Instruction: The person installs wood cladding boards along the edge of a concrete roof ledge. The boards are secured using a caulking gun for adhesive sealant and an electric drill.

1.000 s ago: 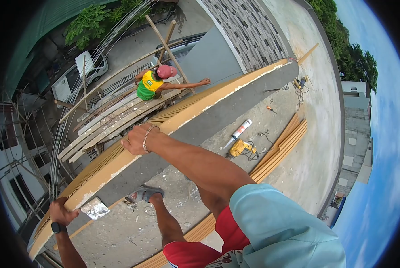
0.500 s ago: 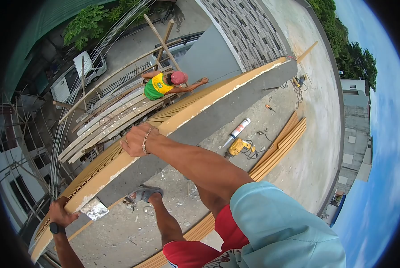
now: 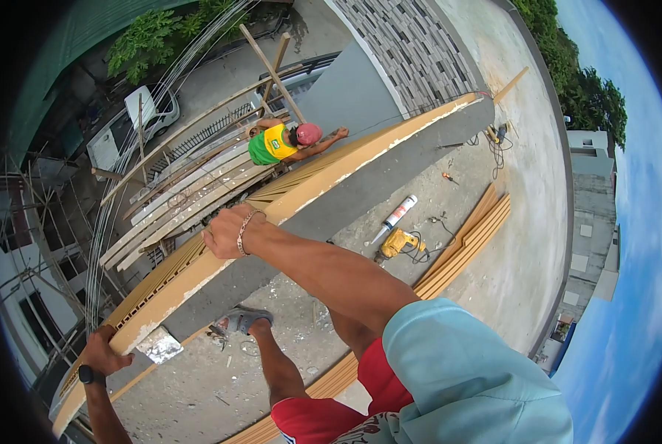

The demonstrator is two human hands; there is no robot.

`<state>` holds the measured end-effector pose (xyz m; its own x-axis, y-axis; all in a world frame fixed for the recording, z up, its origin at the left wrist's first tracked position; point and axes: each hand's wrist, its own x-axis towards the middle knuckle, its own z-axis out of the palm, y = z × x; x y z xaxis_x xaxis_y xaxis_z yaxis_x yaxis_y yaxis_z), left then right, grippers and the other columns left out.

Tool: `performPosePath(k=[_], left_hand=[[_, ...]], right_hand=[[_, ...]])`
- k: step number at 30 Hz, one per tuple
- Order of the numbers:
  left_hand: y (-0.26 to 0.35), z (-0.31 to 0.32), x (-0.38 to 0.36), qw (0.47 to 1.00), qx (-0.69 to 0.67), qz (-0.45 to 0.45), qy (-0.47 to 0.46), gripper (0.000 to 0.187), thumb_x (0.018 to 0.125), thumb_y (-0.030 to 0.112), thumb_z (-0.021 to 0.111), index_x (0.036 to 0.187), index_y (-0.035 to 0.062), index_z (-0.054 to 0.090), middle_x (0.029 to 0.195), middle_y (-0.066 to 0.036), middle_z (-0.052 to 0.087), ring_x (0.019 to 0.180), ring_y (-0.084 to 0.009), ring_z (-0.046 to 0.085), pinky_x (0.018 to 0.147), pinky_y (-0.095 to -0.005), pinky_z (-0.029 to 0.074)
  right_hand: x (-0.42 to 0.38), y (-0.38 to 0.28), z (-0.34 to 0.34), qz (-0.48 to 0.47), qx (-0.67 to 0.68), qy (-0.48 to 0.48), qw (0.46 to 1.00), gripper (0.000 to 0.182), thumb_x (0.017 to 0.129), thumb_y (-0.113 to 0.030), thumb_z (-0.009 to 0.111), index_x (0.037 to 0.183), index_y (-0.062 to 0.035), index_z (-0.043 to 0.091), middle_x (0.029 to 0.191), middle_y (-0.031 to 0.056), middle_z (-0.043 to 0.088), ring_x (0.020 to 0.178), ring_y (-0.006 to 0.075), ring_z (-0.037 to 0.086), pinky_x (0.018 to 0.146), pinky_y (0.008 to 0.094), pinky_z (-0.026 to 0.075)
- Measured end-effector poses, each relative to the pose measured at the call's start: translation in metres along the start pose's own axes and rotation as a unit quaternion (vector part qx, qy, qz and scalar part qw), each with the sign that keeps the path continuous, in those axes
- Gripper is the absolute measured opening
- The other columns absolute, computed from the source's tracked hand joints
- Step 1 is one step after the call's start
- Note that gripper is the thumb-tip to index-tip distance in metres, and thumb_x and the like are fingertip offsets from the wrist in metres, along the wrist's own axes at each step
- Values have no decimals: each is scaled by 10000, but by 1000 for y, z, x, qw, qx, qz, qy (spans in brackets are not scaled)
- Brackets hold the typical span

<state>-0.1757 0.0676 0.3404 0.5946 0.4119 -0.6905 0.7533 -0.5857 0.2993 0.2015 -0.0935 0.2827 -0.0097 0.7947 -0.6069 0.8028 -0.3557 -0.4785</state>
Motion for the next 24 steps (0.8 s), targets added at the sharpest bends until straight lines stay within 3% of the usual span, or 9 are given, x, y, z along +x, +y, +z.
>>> performPosePath(k=[2, 5, 11, 20, 21, 24], left_hand=[[3, 2, 2, 1000, 24, 5, 11, 470, 471, 206, 726, 845, -55, 613, 795, -220, 625, 748, -342, 636, 694, -370, 506], [20, -8, 0, 999, -14, -22, -21, 452, 492, 115, 654, 906, -57, 600, 832, -227, 634, 769, -353, 636, 717, -371, 508], [26, -2, 9, 999, -22, 8, -28, 544, 491, 135, 692, 991, -54, 584, 873, -227, 641, 802, -354, 640, 746, -372, 511], [89, 10, 38, 998, -28, 39, -37, 609, 495, 139, 701, 1060, -47, 572, 957, -251, 631, 902, -381, 619, 801, -383, 500], [92, 11, 37, 998, -24, 58, -2, 538, 486, 150, 675, 996, -10, 611, 856, -234, 640, 800, -401, 618, 750, -412, 503], [99, 6, 36, 997, -53, 37, -36, 532, 469, 155, 666, 974, -9, 624, 831, -235, 641, 801, -399, 620, 749, -414, 503]], right_hand=[[1, 0, 2, -3, -3, 11, 1000, 492, 902, -356, 353, 770, -16, 682, 802, 213, 658, 801, 365, 641, 771, 435, 499], [0, -1, 1, 4, 4, 11, 1000, 486, 900, -351, 355, 762, -20, 682, 799, 208, 660, 798, 365, 642, 773, 437, 497], [-5, -3, -2, 6, 4, 17, 1000, 473, 894, -341, 361, 763, -23, 686, 787, 204, 660, 794, 365, 642, 774, 436, 498], [-9, -1, 2, 6, 28, 3, 1000, 450, 889, -313, 369, 763, -14, 681, 815, 211, 657, 796, 370, 639, 770, 437, 503], [-11, -3, -1, 7, 30, 4, 1000, 450, 889, -313, 369, 763, -14, 681, 815, 211, 657, 796, 370, 639, 770, 437, 503], [-17, -4, -4, 24, 41, -3, 999, 444, 884, -310, 374, 769, -10, 680, 824, 213, 656, 802, 367, 640, 773, 432, 504]])
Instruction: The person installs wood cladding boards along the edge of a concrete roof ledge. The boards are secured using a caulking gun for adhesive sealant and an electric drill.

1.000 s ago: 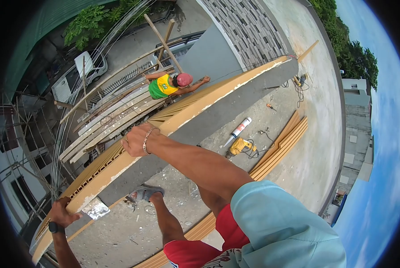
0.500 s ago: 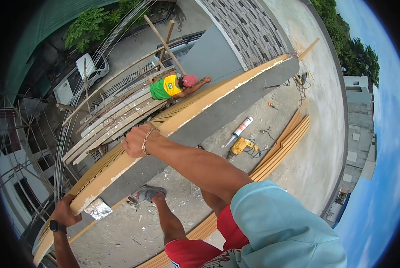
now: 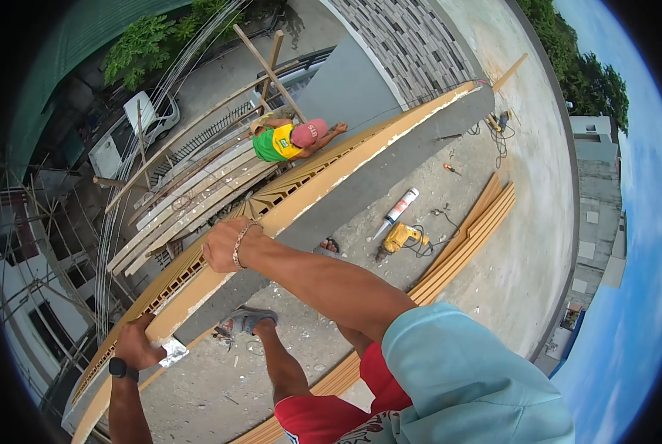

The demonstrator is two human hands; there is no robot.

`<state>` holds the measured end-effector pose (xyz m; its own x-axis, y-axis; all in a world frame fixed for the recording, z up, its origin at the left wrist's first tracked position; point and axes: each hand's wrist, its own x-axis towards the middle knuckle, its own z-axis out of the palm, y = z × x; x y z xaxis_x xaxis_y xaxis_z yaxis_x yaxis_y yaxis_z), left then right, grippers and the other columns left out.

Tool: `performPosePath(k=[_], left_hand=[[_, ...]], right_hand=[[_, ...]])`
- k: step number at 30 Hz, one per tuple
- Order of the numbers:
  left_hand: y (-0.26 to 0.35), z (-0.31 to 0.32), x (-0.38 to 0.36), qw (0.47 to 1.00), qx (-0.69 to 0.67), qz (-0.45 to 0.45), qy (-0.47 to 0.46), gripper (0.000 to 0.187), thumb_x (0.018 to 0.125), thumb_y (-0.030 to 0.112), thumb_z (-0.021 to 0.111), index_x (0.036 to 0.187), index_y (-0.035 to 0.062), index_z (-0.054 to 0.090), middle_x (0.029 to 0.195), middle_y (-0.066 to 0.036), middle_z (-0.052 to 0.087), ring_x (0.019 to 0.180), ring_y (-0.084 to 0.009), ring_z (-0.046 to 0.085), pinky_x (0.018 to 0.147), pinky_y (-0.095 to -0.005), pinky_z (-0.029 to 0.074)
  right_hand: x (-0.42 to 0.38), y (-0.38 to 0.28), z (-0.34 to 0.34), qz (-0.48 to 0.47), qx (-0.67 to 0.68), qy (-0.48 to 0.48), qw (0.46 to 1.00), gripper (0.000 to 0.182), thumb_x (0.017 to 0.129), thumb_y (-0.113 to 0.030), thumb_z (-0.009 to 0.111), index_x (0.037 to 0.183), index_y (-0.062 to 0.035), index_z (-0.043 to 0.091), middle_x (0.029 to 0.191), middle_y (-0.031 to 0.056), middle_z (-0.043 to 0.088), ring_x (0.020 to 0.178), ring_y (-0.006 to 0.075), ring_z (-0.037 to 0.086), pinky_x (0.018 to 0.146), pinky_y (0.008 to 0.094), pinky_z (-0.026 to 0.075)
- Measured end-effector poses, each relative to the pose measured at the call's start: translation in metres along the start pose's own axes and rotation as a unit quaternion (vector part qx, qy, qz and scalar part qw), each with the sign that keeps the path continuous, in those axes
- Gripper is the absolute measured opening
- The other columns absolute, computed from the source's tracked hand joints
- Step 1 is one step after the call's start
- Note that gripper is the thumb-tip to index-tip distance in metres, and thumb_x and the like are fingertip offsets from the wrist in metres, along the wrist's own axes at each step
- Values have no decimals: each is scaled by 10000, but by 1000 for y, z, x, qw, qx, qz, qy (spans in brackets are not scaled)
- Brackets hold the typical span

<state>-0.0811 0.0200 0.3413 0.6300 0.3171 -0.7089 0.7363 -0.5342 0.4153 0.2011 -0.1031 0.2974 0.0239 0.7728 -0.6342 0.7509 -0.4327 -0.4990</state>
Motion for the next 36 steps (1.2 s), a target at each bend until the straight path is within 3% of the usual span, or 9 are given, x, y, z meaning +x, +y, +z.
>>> performPosePath(k=[9, 11, 27, 29, 36], left_hand=[[9, -15, -3, 998, 38, 14, 38, 559, 441, 143, 653, 973, -25, 619, 840, -258, 635, 798, -410, 624, 723, -402, 517], [12, -20, -2, 999, 39, 11, 34, 540, 449, 142, 647, 961, -27, 624, 827, -261, 634, 787, -412, 624, 722, -407, 516], [-1, -24, 3, 997, 45, 34, 52, 549, 430, 130, 632, 953, -37, 622, 785, -271, 627, 752, -422, 620, 704, -413, 516], [3, -27, 3, 997, 48, 26, 48, 543, 426, 131, 630, 943, -35, 622, 784, -265, 629, 750, -422, 619, 697, -413, 515], [4, -33, 0, 997, 57, 17, 48, 509, 417, 131, 631, 899, -30, 620, 777, -243, 632, 737, -421, 614, 673, -407, 513]], right_hand=[[2, -3, -8, -9, -4, 20, 1000, 447, 875, -310, 378, 772, 4, 678, 832, 220, 657, 812, 363, 645, 772, 437, 507], [1, -5, -15, -3, -4, -4, 1000, 444, 870, -314, 366, 869, -18, 697, 915, 194, 671, 861, 362, 648, 803, 434, 508], [7, -7, -17, 6, 0, 18, 1000, 444, 863, -324, 382, 856, -15, 701, 908, 210, 666, 865, 343, 648, 811, 411, 499], [6, -6, -17, -1, 6, 42, 999, 436, 863, -321, 396, 782, -5, 685, 828, 218, 660, 806, 361, 647, 773, 437, 502], [4, -8, -21, -10, 13, 48, 999, 440, 864, -325, 398, 775, -6, 688, 813, 218, 660, 795, 368, 647, 768, 435, 503]])
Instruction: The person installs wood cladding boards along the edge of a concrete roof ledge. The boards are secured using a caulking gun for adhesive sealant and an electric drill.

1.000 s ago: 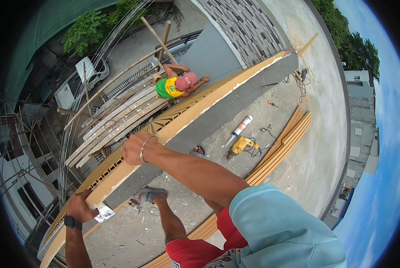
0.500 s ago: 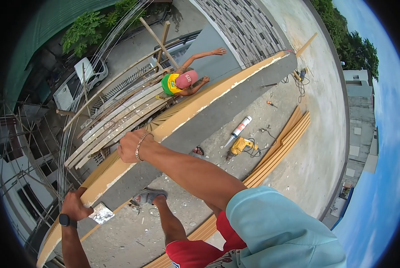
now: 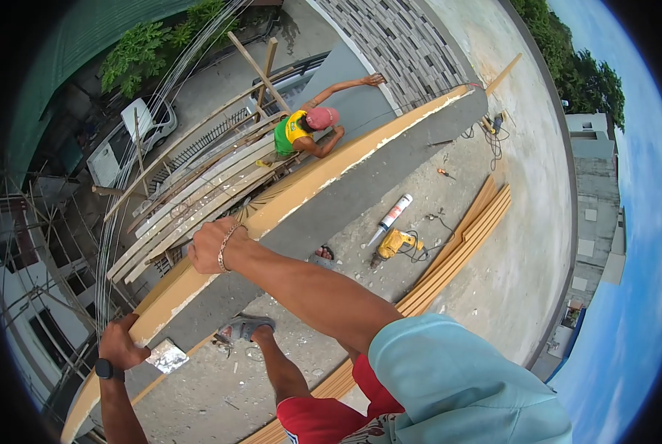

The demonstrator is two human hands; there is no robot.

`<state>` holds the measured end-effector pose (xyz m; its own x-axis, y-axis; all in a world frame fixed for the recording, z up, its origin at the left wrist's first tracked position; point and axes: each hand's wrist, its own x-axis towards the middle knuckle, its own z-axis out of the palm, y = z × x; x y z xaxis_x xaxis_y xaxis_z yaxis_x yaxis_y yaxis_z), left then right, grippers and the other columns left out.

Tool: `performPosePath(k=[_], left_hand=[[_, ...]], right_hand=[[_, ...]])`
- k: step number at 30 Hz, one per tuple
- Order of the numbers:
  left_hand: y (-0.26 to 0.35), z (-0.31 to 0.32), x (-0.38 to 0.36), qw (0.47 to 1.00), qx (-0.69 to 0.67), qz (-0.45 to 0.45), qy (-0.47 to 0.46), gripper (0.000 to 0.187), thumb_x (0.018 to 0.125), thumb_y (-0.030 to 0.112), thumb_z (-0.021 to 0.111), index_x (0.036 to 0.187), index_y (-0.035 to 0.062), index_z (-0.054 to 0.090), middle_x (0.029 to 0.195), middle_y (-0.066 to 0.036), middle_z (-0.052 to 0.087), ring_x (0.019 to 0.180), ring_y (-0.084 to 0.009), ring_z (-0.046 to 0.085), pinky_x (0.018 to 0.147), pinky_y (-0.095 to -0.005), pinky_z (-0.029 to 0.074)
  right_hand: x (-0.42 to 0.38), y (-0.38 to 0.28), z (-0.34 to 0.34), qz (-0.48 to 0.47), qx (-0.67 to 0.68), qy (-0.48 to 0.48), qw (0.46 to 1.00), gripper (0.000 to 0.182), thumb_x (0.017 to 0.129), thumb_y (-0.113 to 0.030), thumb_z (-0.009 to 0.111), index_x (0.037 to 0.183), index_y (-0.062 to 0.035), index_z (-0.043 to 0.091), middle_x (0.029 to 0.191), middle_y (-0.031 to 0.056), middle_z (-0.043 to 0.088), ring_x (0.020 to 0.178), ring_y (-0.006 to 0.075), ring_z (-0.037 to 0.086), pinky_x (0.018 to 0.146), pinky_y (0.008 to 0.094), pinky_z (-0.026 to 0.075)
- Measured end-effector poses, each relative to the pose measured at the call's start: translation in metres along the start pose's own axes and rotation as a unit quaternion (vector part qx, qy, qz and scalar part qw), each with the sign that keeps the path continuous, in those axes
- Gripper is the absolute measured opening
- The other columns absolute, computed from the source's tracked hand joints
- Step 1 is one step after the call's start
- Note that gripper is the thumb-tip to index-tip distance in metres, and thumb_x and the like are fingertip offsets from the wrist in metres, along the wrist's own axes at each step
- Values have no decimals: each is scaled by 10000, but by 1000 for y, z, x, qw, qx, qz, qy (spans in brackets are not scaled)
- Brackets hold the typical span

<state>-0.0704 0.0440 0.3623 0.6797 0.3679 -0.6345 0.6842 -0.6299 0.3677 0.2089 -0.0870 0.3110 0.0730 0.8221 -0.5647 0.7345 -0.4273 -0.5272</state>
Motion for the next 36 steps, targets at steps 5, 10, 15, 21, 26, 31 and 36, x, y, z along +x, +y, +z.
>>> performPosePath(k=[5, 10, 15, 21, 26, 31, 36], left_hand=[[4, -7, -2, 1000, 8, 13, 2, 505, 418, 129, 633, 897, -31, 622, 778, -237, 633, 730, -417, 613, 668, -405, 513], [13, -15, -4, 1000, 15, -2, -4, 460, 425, 121, 614, 859, -28, 601, 732, -247, 607, 697, -435, 590, 635, -412, 503], [13, -17, -3, 1000, 5, 18, 16, 448, 427, 116, 618, 849, -35, 600, 734, -248, 610, 698, -431, 595, 637, -414, 504], [7, -16, -3, 1000, 18, 12, 21, 426, 438, 113, 621, 838, -32, 605, 732, -238, 616, 688, -423, 598, 627, -415, 500], [9, -18, -2, 999, 29, 15, 17, 390, 445, 106, 622, 811, -26, 598, 717, -231, 612, 673, -419, 595, 614, -412, 495], [11, -18, -1, 999, 26, 23, 34, 371, 443, 105, 628, 789, -24, 589, 701, -225, 608, 656, -414, 593, 605, -411, 493], [10, -20, 0, 1000, 31, -3, 1, 475, 438, 125, 626, 895, -6, 624, 763, -206, 635, 737, -396, 618, 665, -412, 513]], right_hand=[[-3, -1, -5, -6, 20, 14, 1000, 437, 862, -322, 401, 772, -4, 687, 806, 216, 661, 790, 363, 650, 761, 438, 506], [-5, -3, -10, -3, 17, 8, 1000, 437, 858, -321, 397, 777, -3, 686, 831, 211, 662, 795, 365, 647, 760, 442, 507], [-4, -2, -13, -13, 29, 4, 999, 441, 856, -322, 392, 780, -1, 684, 847, 213, 661, 800, 366, 645, 762, 442, 503], [-4, -4, -16, -11, 31, 4, 999, 429, 854, -315, 403, 782, 3, 683, 840, 213, 662, 800, 367, 645, 767, 442, 500], [-4, -4, -16, -10, 26, 14, 1000, 430, 855, -314, 405, 778, 2, 686, 821, 210, 665, 790, 362, 651, 771, 423, 507], [-1, -4, -14, 1, 27, 21, 999, 433, 856, -315, 404, 783, 4, 687, 825, 214, 664, 793, 360, 652, 765, 418, 512], [-1, -4, -14, 1, 22, 28, 999, 436, 856, -318, 402, 787, 5, 688, 825, 217, 664, 791, 357, 654, 763, 420, 512]])
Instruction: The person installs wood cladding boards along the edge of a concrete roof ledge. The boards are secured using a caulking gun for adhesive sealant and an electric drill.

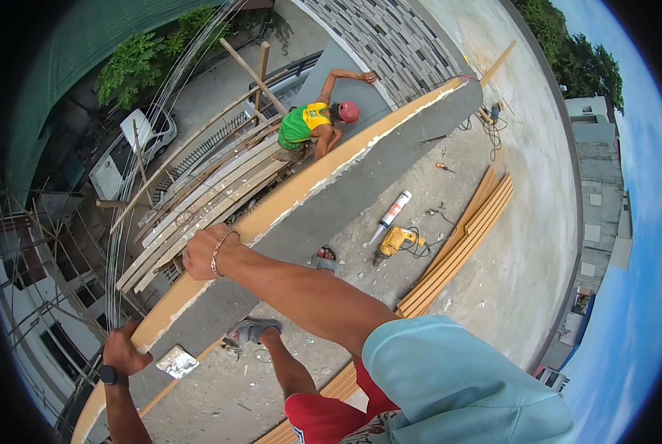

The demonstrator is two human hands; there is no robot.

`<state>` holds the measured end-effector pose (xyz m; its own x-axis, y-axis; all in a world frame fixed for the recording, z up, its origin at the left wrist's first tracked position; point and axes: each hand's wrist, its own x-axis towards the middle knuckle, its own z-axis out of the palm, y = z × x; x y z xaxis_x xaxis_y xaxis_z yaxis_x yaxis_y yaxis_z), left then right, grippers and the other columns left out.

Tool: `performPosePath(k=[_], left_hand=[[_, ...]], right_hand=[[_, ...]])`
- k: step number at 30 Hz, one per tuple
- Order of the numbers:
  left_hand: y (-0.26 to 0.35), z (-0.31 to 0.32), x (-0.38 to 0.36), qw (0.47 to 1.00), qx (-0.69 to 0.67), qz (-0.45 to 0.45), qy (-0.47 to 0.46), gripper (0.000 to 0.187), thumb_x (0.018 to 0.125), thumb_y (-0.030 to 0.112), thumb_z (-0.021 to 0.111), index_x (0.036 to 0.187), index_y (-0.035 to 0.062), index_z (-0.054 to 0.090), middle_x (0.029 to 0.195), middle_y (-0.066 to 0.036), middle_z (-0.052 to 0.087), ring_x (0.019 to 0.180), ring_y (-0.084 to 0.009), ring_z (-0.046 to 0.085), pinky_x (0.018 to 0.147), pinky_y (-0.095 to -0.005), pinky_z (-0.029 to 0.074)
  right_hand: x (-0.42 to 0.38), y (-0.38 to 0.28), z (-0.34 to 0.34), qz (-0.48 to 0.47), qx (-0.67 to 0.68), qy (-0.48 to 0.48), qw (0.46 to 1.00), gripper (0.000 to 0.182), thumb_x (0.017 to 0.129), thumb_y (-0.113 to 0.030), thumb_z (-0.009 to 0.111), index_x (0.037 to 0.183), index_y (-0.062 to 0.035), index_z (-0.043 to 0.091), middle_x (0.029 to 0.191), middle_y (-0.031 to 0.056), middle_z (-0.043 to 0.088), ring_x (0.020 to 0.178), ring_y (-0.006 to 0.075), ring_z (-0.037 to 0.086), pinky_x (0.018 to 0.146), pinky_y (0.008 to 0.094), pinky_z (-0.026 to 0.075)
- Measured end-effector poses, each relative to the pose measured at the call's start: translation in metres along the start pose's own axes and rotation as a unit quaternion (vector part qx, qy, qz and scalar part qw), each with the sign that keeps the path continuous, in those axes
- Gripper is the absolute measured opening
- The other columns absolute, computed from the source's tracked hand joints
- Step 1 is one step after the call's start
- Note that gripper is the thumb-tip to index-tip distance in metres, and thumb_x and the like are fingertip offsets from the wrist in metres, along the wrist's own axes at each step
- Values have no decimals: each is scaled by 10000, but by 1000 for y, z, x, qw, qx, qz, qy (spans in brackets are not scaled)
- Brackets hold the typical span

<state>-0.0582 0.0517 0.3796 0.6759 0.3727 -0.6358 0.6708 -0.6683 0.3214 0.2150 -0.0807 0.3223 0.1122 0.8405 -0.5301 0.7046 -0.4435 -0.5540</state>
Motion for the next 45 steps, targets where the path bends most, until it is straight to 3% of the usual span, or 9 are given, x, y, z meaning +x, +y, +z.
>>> performPosePath(k=[18, 20, 33, 35, 45], left_hand=[[-2, 1, 2, 1000, -17, 8, 15, 471, 433, 125, 627, 886, -3, 630, 755, -199, 637, 708, -386, 620, 661, -402, 515], [-4, 2, 2, 1000, -14, 8, 16, 477, 433, 125, 628, 892, -5, 631, 758, -202, 637, 711, -385, 621, 662, -402, 516], [-7, 2, 3, 1000, -3, 11, 10, 499, 431, 143, 632, 906, -13, 623, 767, -228, 634, 726, -398, 620, 668, -408, 517], [-5, 1, 3, 1000, -2, 7, 7, 495, 431, 142, 632, 900, -15, 621, 765, -227, 633, 723, -399, 620, 665, -409, 517], [-7, 2, 3, 1000, 8, 16, 18, 486, 433, 143, 636, 894, -13, 616, 748, -228, 627, 709, -407, 614, 654, -414, 515]], right_hand=[[4, -1, 0, 3, -6, -9, 1000, 427, 851, -311, 401, 794, -2, 689, 849, 218, 663, 817, 354, 650, 789, 415, 503], [3, -3, -4, 17, 0, -31, 999, 395, 839, -298, 425, 872, -18, 703, 932, 203, 669, 897, 339, 647, 812, 409, 500], [6, -1, 0, 18, -7, -33, 999, 375, 827, -292, 436, 864, -33, 705, 926, 197, 670, 892, 325, 651, 802, 401, 505], [6, 1, 4, -2, -1, -3, 1000, 423, 845, -302, 401, 783, 3, 687, 838, 226, 660, 805, 362, 649, 789, 417, 503], [3, -1, -1, 12, 5, -3, 1000, 425, 847, -308, 402, 793, 3, 687, 842, 222, 661, 816, 364, 646, 791, 422, 501]])
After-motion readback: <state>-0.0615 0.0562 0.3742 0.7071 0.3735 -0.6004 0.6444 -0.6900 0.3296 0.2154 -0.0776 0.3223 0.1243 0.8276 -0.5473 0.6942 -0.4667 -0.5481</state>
